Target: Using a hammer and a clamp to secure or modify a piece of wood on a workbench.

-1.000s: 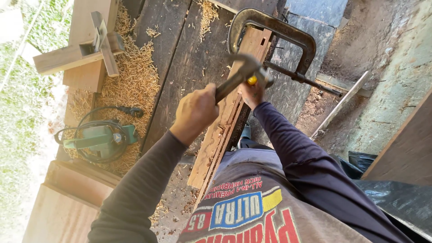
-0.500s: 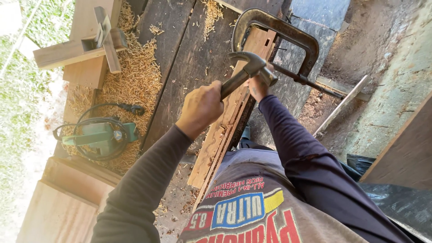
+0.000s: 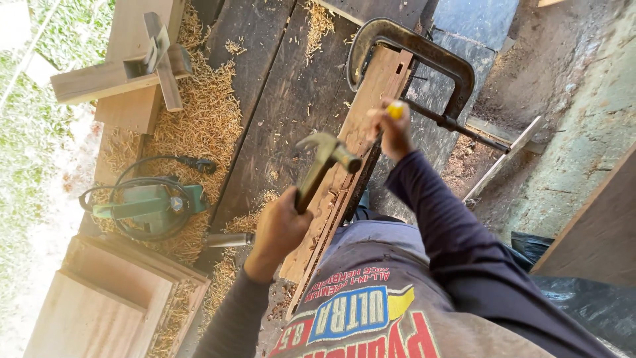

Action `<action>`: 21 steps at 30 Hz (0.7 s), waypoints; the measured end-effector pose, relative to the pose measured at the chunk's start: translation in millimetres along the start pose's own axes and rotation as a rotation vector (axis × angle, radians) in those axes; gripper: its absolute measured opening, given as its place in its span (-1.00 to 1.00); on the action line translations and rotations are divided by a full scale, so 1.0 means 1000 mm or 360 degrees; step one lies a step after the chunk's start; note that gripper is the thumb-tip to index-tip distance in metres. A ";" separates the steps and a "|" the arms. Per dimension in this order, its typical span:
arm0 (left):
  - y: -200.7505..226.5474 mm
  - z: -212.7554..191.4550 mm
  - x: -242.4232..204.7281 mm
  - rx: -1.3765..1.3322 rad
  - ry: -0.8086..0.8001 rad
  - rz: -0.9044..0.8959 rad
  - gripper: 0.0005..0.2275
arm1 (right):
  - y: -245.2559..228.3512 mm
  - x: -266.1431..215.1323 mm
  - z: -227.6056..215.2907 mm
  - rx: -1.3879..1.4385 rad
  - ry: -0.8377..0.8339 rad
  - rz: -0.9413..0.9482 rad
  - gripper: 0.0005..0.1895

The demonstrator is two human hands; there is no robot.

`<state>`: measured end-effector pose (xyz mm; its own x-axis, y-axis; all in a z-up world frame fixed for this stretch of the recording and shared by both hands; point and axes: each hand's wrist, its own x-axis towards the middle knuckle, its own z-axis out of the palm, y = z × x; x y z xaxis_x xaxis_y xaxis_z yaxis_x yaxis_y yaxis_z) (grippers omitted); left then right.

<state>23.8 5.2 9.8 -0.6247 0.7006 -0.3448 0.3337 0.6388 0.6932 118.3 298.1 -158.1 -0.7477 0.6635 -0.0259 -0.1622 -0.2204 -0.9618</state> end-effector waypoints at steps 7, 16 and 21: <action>-0.044 0.004 -0.047 -0.0253 0.0033 -0.0476 -0.82 | -0.043 0.010 0.015 0.0408 0.0342 0.0556 -0.89; -0.101 0.030 -0.071 -0.0171 0.0156 -0.0700 -0.81 | -0.063 0.023 0.019 0.0125 0.0128 0.0238 -0.72; -0.094 0.032 -0.077 -0.0298 -0.0014 -0.0850 -0.78 | -0.058 0.012 0.014 0.0146 0.0251 0.0080 -0.75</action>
<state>62.7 -98.1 -48.8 -0.6665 0.2987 -0.6830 -0.1584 0.8385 0.5213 109.4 309.1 -99.1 -0.6474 0.7522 -0.1228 -0.1904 -0.3156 -0.9296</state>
